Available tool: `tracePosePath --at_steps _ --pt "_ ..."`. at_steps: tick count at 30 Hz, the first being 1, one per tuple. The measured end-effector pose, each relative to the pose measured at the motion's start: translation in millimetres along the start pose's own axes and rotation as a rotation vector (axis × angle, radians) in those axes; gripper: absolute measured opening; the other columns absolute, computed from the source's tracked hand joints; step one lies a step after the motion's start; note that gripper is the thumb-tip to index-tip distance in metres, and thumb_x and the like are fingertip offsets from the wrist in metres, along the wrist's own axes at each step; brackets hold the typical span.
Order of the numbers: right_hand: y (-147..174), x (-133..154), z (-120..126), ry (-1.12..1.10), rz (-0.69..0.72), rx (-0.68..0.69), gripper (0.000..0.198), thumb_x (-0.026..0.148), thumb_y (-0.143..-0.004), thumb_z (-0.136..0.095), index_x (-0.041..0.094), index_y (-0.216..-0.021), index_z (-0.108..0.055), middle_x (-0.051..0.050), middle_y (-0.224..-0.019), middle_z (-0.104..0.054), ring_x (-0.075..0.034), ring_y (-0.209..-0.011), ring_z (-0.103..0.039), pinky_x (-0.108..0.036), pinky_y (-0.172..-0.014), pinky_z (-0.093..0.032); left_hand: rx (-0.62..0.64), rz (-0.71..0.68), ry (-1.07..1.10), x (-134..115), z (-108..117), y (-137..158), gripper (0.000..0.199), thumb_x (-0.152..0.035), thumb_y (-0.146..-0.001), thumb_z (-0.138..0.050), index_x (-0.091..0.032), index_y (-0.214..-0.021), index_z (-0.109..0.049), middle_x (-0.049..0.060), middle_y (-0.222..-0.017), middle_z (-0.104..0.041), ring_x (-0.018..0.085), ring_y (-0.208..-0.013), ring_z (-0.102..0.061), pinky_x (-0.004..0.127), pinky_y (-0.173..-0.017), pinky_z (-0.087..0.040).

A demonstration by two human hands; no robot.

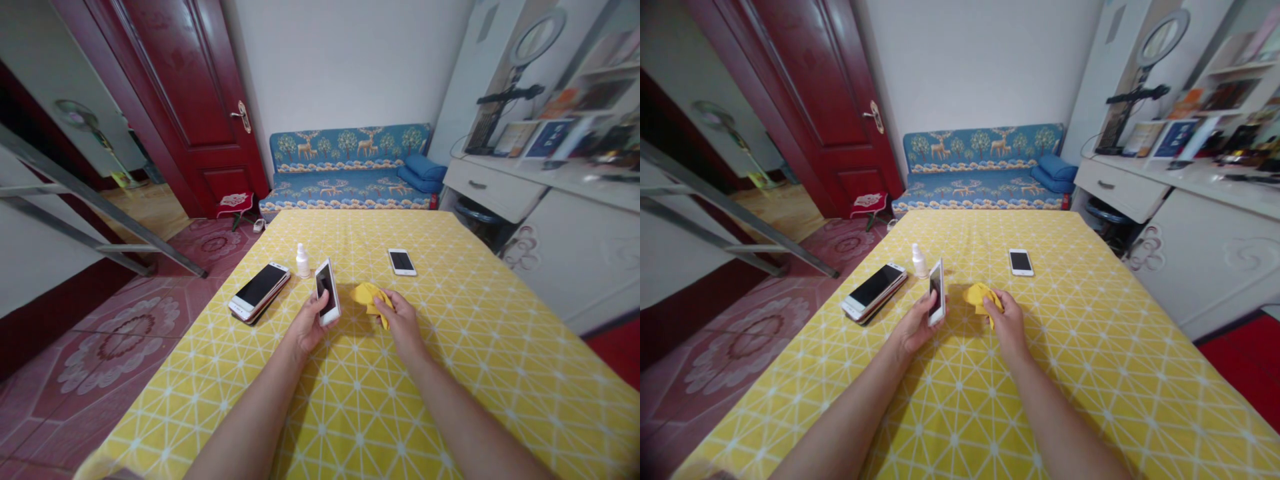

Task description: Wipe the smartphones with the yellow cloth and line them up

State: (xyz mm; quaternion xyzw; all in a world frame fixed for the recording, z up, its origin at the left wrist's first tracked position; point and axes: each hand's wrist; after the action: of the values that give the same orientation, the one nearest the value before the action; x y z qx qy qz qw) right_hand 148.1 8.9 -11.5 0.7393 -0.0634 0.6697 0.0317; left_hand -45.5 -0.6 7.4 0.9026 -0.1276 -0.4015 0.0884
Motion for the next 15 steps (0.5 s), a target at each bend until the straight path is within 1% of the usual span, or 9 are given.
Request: tracePosePath --at_steps 1,3,5,7,11,13,15 --pt "-0.6 -0.7 0.9 0.004 -0.001 0.002 0.041 0.047 -0.071 -0.070 0.018 -0.101 -0.064 -0.004 -0.089 -0.067 -0.016 -0.068 -0.060 -0.024 -0.052 -0.047 0.034 0.030 0.015 0.3 0.2 -0.2 0.031 -0.027 -0.078 -0.073 -0.015 -0.102 -0.057 0.006 -0.092 -0.070 0.016 -0.072 -0.069 0.022 -0.060 -0.055" --pt "-1.1 -1.7 2.0 0.010 -0.004 -0.002 0.041 0.046 -0.072 -0.069 0.018 -0.101 -0.064 -0.004 -0.091 -0.066 -0.016 -0.070 -0.060 -0.024 -0.052 -0.048 0.125 0.069 0.034 1.1 0.6 -0.6 0.035 -0.024 -0.084 -0.064 -0.012 -0.115 -0.054 0.013 -0.107 -0.069 0.023 -0.087 -0.071 0.031 -0.071 -0.057" --pt "-0.8 -1.3 2.0 0.025 -0.004 -0.019 0.042 0.046 -0.072 -0.069 0.018 -0.101 -0.065 -0.005 -0.092 -0.066 -0.017 -0.072 -0.060 -0.025 -0.053 -0.050 0.203 0.090 0.045 2.1 0.7 -0.9 0.041 -0.025 -0.086 -0.059 -0.009 -0.124 -0.050 0.018 -0.114 -0.067 0.029 -0.096 -0.069 0.038 -0.079 -0.057" --pt "0.2 0.4 1.6 0.053 0.015 -0.038 0.043 0.048 -0.074 -0.067 0.017 -0.103 -0.065 -0.006 -0.091 -0.065 -0.018 -0.072 -0.060 -0.026 -0.054 -0.051 0.269 0.128 0.052 3.0 0.1 -0.9 0.046 -0.030 -0.088 -0.056 -0.007 -0.128 -0.048 0.022 -0.118 -0.064 0.032 -0.104 -0.066 0.042 -0.083 -0.055" --pt "1.3 4.7 2.1 0.138 0.110 -0.131 0.041 0.049 -0.078 -0.062 0.015 -0.101 -0.065 -0.006 -0.087 -0.066 -0.016 -0.065 -0.057 -0.026 -0.053 -0.049 0.403 0.218 0.040 4.7 -3.9 0.0 0.055 -0.046 -0.092 -0.046 -0.007 -0.130 -0.049 0.023 -0.127 -0.059 0.035 -0.114 -0.060 0.048 -0.088 -0.052" --pt "1.0 5.8 3.3 0.180 0.147 -0.188 0.042 0.048 -0.079 -0.061 0.015 -0.104 -0.064 -0.007 -0.090 -0.067 -0.015 -0.063 -0.057 -0.028 -0.056 -0.050 0.436 0.235 0.010 6.2 -6.0 1.1 0.055 -0.049 -0.093 -0.043 -0.009 -0.130 -0.051 0.022 -0.129 -0.058 0.034 -0.115 -0.059 0.049 -0.089 -0.051" --pt "0.3 5.5 4.2 0.225 0.204 -0.213 0.042 0.046 -0.081 -0.059 0.014 -0.108 -0.064 -0.009 -0.095 -0.068 -0.017 -0.067 -0.059 -0.032 -0.064 -0.051 0.444 0.241 -0.025 8.4 -7.5 2.3 0.054 -0.050 -0.093 -0.041 -0.011 -0.129 -0.052 0.021 -0.130 -0.057 0.033 -0.116 -0.058 0.049 -0.090 -0.050"
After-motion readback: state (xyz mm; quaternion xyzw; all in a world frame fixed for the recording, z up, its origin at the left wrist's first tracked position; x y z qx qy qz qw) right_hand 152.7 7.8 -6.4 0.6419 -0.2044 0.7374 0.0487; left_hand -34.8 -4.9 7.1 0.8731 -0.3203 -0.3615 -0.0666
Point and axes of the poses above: each hand's wrist, its own y-axis away from the middle knuckle, its own z-axis out of the back of the hand, x = y × z
